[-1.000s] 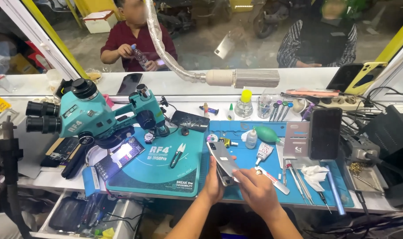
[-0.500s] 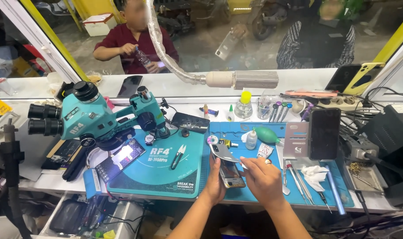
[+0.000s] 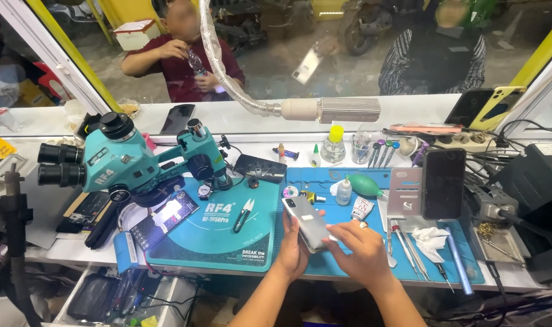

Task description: Technician disassembling a mobile phone at a repair station, removing the back cover and internal components.

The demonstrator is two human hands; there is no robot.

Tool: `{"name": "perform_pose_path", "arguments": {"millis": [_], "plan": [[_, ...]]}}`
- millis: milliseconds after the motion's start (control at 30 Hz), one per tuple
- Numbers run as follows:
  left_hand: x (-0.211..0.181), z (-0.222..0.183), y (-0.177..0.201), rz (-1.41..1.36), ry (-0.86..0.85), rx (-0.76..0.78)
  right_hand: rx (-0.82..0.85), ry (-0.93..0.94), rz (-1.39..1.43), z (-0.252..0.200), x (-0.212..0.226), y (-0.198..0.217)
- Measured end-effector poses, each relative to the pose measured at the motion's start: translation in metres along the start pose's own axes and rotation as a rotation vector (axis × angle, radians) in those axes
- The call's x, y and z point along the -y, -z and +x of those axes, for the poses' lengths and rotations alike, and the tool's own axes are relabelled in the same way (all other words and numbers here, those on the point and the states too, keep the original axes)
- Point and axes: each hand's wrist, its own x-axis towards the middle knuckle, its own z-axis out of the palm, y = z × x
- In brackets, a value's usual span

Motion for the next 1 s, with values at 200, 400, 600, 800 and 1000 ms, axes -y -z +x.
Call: {"name": "perform_pose_path", "arguments": {"millis": [200, 400, 600, 800, 1000], "plan": [[-0.004, 0.002, -0.001, -0.119, 0.077, 0.039, -0.080, -0.553, 0.206, -0.014, 0.005, 0.002], [0.001, 0.003, 0.006, 0.041, 0.071, -0.099, 0.021, -0.949, 0.293, -0.011, -0.005, 0.002], [0.008, 0.006, 0.009, 0.129, -0.007, -0.103, 0.129, -1.212, 0.339, -0.004, 0.012, -0.005], [0.017, 0.010, 0.015, 0.105, -0.047, -0.168, 0.181, -1.180, 0.323, -0.007, 0.017, -0.007], [0.015, 0.008, 0.011, 0.139, -0.051, -0.173, 0.188, -1.053, 0.242, -0.009, 0.022, -0.008]]}}
